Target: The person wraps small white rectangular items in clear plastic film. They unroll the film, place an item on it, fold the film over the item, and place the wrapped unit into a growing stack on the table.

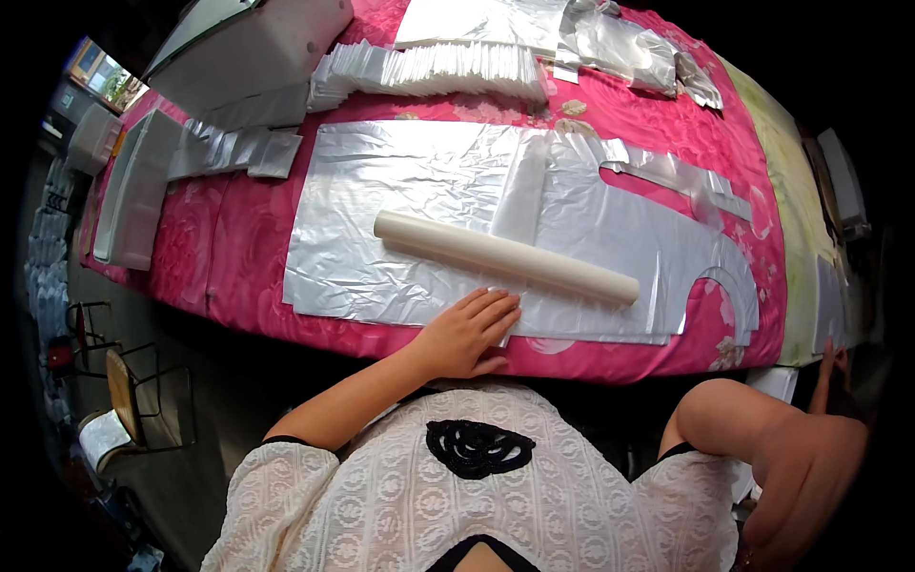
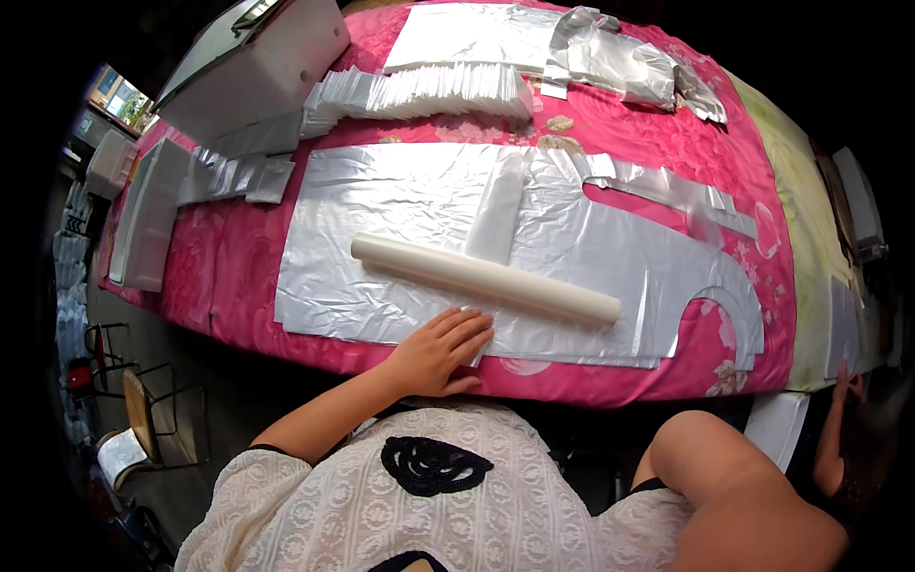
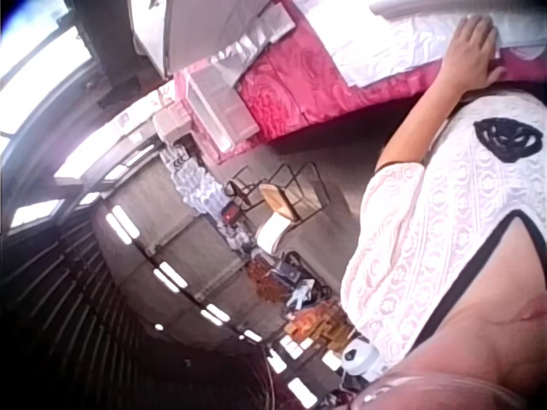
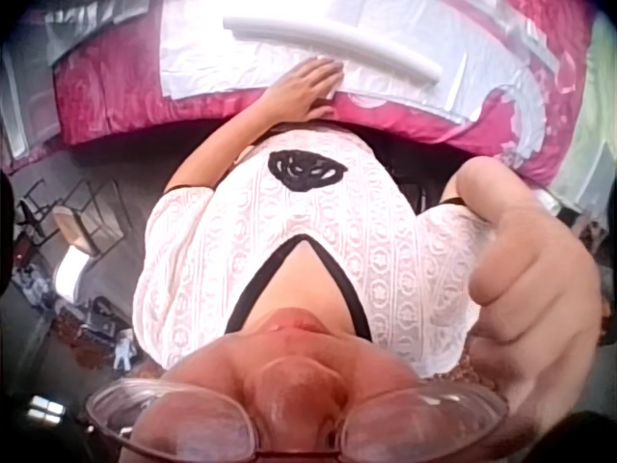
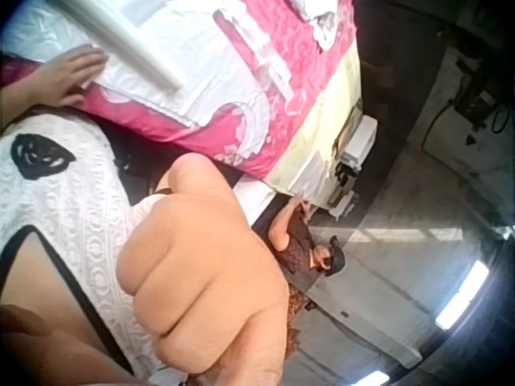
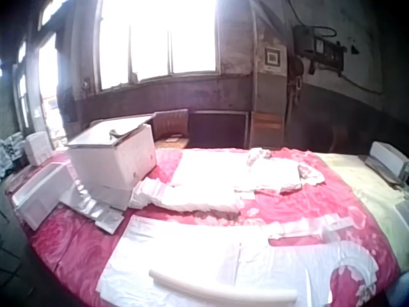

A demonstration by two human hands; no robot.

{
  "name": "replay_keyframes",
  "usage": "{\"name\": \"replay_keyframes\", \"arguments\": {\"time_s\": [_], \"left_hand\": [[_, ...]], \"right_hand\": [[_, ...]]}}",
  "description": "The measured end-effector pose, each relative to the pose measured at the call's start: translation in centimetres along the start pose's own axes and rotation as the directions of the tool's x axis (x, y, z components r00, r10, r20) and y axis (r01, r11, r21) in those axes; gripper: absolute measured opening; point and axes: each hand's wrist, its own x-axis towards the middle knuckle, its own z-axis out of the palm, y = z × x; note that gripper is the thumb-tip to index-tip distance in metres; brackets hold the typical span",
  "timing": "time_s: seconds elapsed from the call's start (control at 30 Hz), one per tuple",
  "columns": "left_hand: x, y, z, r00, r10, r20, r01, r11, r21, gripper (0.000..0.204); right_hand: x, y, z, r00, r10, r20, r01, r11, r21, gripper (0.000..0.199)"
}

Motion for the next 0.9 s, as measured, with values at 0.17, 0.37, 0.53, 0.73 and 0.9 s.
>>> {"name": "replay_keyframes", "arguments": {"time_s": [0.17,0.37,0.53,0.73,0.9], "left_hand": [[0.4,0.0,-0.1,1.0,0.015,0.017,-0.015,1.0,0.015,0.067],[0.2,0.0,0.3,0.996,-0.01,0.088,0.003,0.997,0.079,0.078],[-0.1,0.1,0.2,0.994,-0.005,0.111,-0.01,0.992,0.127,0.081],[0.0,0.2,0.1,0.992,0.008,0.122,-0.022,0.993,0.112,0.081],[-0.5,1.4,0.7,0.993,-0.018,0.114,0.0,0.988,0.152,0.08]], "right_hand": [[-2.9,3.2,-3.4,0.983,0.076,-0.169,-0.127,0.941,-0.315,0.037],[-12.1,19.6,-5.5,0.885,0.295,-0.359,-0.362,-0.046,-0.931,0.051],[-13.9,20.4,-9.2,0.86,0.311,-0.405,-0.365,-0.18,-0.913,0.053],[-17.0,17.0,-17.7,0.651,0.122,-0.749,-0.649,-0.423,-0.632,0.054],[-15.6,16.4,-12.6,0.809,0.31,-0.499,-0.485,-0.127,-0.865,0.053]]}}
